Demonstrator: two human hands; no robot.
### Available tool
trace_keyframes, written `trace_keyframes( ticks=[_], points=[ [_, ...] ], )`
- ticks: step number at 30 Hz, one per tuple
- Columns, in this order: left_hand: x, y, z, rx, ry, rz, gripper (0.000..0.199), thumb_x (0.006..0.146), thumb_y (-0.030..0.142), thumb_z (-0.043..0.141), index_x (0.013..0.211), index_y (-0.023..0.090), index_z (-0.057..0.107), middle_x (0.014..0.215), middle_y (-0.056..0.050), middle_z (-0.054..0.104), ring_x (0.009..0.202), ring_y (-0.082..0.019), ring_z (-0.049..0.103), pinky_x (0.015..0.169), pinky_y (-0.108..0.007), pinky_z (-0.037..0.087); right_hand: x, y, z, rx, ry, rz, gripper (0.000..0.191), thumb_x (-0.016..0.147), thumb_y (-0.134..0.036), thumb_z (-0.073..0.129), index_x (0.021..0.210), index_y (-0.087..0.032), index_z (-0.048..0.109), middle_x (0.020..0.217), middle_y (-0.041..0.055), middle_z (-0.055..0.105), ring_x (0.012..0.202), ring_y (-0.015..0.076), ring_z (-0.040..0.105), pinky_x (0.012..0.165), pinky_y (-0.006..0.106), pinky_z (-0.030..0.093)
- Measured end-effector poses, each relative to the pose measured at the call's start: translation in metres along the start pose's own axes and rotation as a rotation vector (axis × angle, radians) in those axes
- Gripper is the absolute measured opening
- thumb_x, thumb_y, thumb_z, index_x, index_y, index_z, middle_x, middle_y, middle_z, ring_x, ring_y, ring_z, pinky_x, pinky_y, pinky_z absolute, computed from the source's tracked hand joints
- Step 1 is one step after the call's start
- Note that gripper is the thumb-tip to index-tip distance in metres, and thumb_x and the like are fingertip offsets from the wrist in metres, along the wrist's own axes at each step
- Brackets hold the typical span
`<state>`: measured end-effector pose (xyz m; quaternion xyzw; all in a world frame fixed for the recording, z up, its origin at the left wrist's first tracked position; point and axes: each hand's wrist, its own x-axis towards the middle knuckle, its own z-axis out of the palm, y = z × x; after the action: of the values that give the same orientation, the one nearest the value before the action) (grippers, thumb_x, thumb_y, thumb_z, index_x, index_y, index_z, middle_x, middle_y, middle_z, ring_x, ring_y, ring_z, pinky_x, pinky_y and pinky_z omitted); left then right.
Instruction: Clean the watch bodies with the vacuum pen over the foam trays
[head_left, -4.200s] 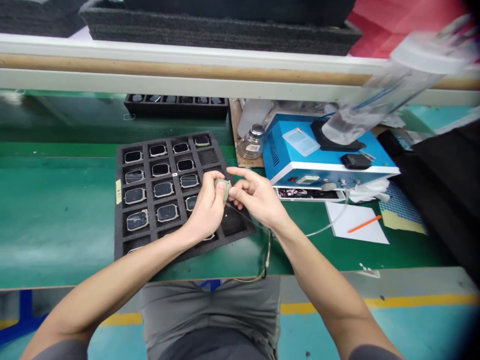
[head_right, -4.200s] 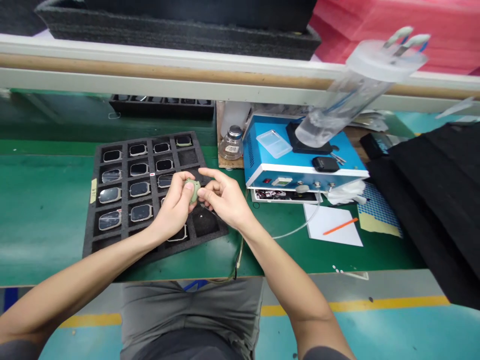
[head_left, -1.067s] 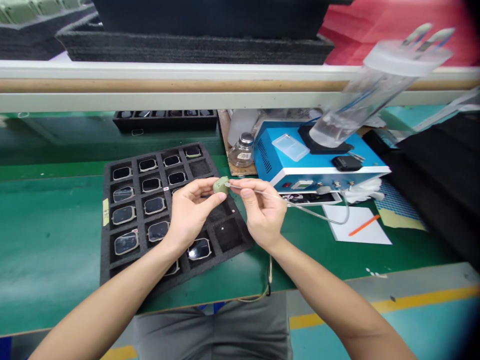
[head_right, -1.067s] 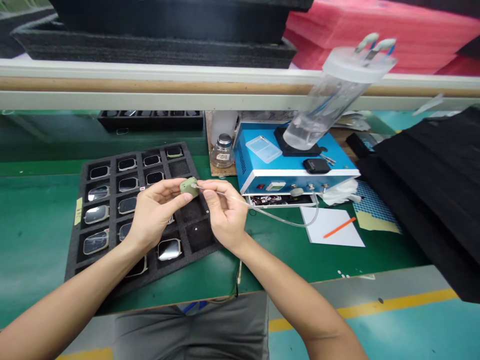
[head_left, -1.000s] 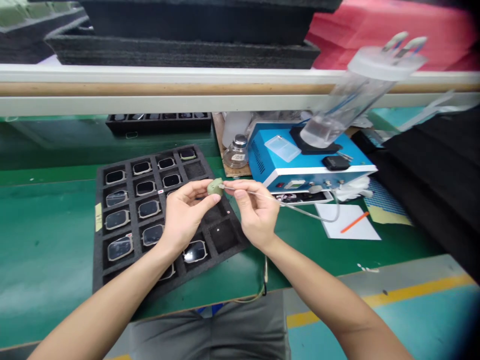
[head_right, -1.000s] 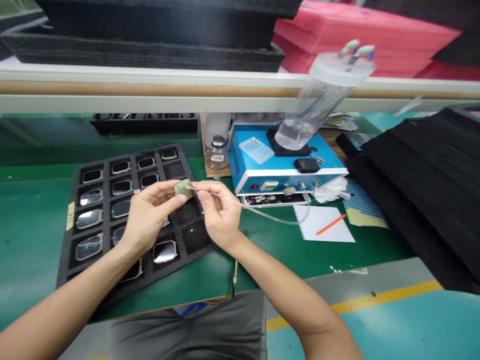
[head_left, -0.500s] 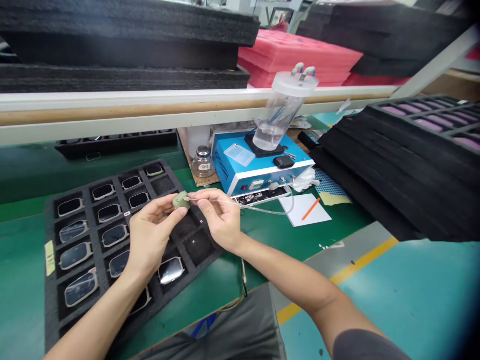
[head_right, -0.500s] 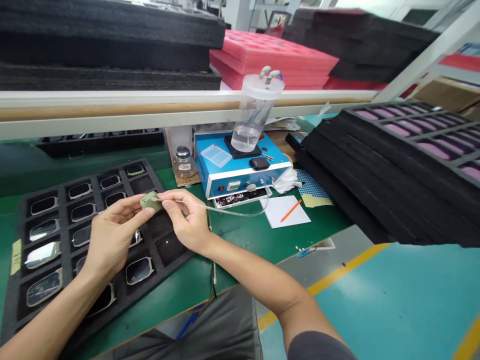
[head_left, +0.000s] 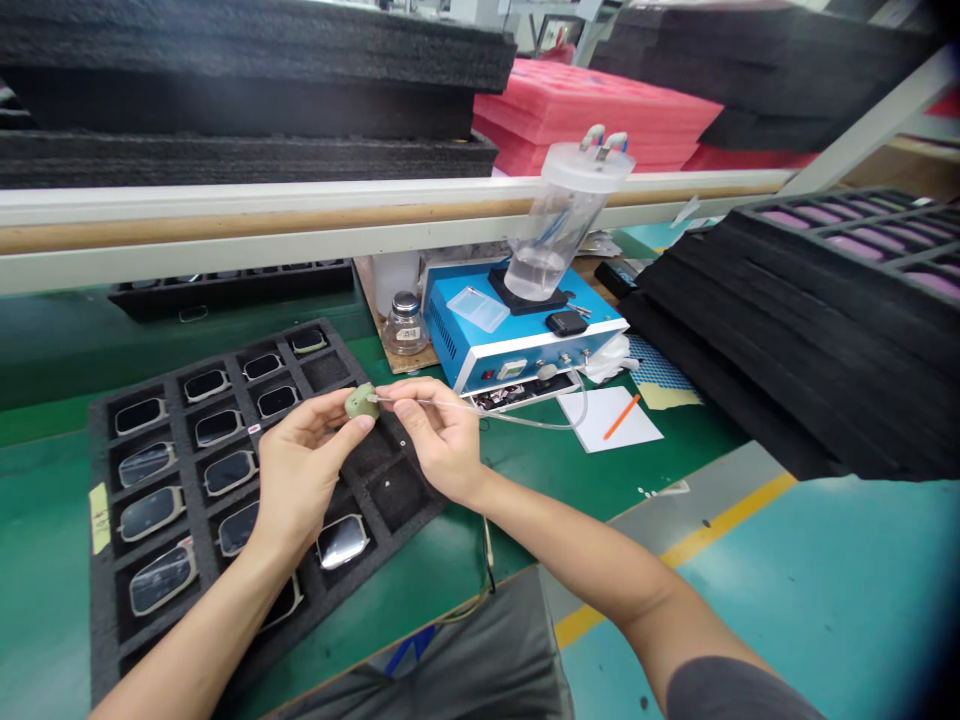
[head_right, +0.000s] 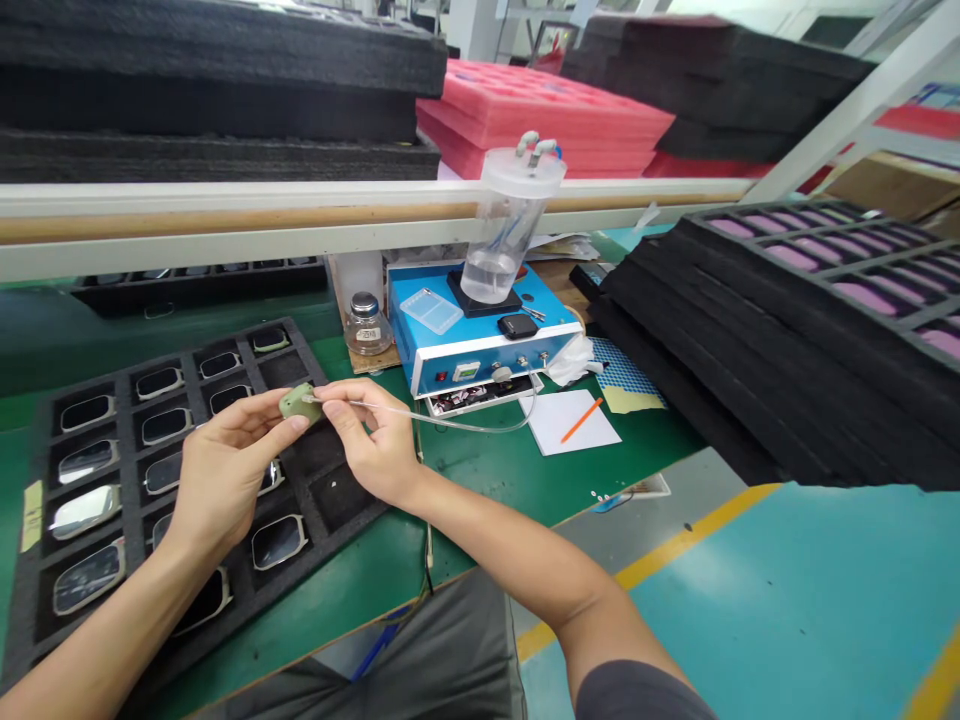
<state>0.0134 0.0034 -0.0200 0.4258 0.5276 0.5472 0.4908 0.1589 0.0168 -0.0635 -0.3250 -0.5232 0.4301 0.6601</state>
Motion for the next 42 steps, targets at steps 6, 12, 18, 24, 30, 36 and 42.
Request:
trace_keyframes(
  ticks=[6,12,18,24,30,36,42],
  points=[
    [0.0,-0.0004,-0.0001,0.003,-0.002,0.004,0.036,0.068,0.029,0.093,0.1,0.019,0.081,0.102,-0.006,0.081,0.094,-0.019,0.073,0.094,-0.032,0.056,0.0001,0.0008,0.0005,-0.021,-0.002,0.022,0.018,0.096,-0.04,0.068,0.1,-0.023,0.071,0.105,0.006,0.076,0.102,0.0185,0.075,0.094,0.036,0.064],
    [-0.001,-0.0007,-0.0011,0.003,-0.007,0.006,0.034,0.069,0.028,0.093,0.1,0.019,0.081,0.102,-0.006,0.081,0.094,-0.019,0.073,0.094,-0.032,0.056,-0.0001,0.0014,-0.0004,-0.008,-0.006,0.013,0.015,0.097,-0.038,0.068,0.1,-0.024,0.072,0.106,0.0057,0.076,0.102,0.0181,0.075,0.094,0.036,0.064],
    [-0.0003,-0.0012,-0.0006,0.011,-0.005,0.011,0.035,0.069,0.029,0.093,0.1,0.02,0.081,0.102,-0.006,0.081,0.093,-0.019,0.072,0.094,-0.032,0.055,0.0002,0.0001,0.0005,-0.029,-0.004,0.025,0.019,0.096,-0.042,0.068,0.099,-0.024,0.071,0.105,0.006,0.076,0.101,0.0184,0.074,0.093,0.036,0.064],
    [-0.0006,0.0004,-0.0002,-0.005,-0.004,0.001,0.035,0.068,0.028,0.093,0.1,0.019,0.081,0.102,-0.007,0.082,0.094,-0.02,0.074,0.094,-0.033,0.056,-0.0002,0.0008,0.0002,-0.013,-0.004,0.005,0.015,0.097,-0.038,0.068,0.1,-0.024,0.072,0.105,0.0058,0.075,0.101,0.0181,0.074,0.093,0.036,0.064],
    [-0.0014,0.001,0.0001,-0.008,-0.007,0.002,0.036,0.067,0.029,0.094,0.1,0.018,0.081,0.103,-0.008,0.081,0.095,-0.021,0.074,0.095,-0.035,0.057,0.0001,0.0013,-0.0001,-0.029,-0.002,0.014,0.02,0.096,-0.043,0.068,0.098,-0.024,0.071,0.104,0.0058,0.075,0.1,0.0187,0.074,0.092,0.036,0.065],
    [-0.0008,-0.0002,-0.0002,-0.006,-0.007,0.003,0.037,0.067,0.03,0.094,0.099,0.019,0.081,0.102,-0.008,0.081,0.095,-0.021,0.074,0.095,-0.035,0.057,0.0001,0.0017,0.0003,-0.03,-0.007,0.012,0.019,0.096,-0.042,0.067,0.099,-0.024,0.071,0.104,0.0055,0.075,0.1,0.0181,0.074,0.091,0.035,0.065],
    [-0.0006,-0.0007,-0.0001,-0.007,-0.012,0.012,0.034,0.069,0.028,0.093,0.099,0.02,0.081,0.101,-0.006,0.081,0.093,-0.018,0.073,0.092,-0.031,0.056,-0.0001,0.0003,0.0,-0.025,-0.006,-0.003,0.016,0.096,-0.038,0.068,0.098,-0.024,0.072,0.104,0.0054,0.075,0.099,0.0176,0.074,0.09,0.034,0.065]
  ],
)
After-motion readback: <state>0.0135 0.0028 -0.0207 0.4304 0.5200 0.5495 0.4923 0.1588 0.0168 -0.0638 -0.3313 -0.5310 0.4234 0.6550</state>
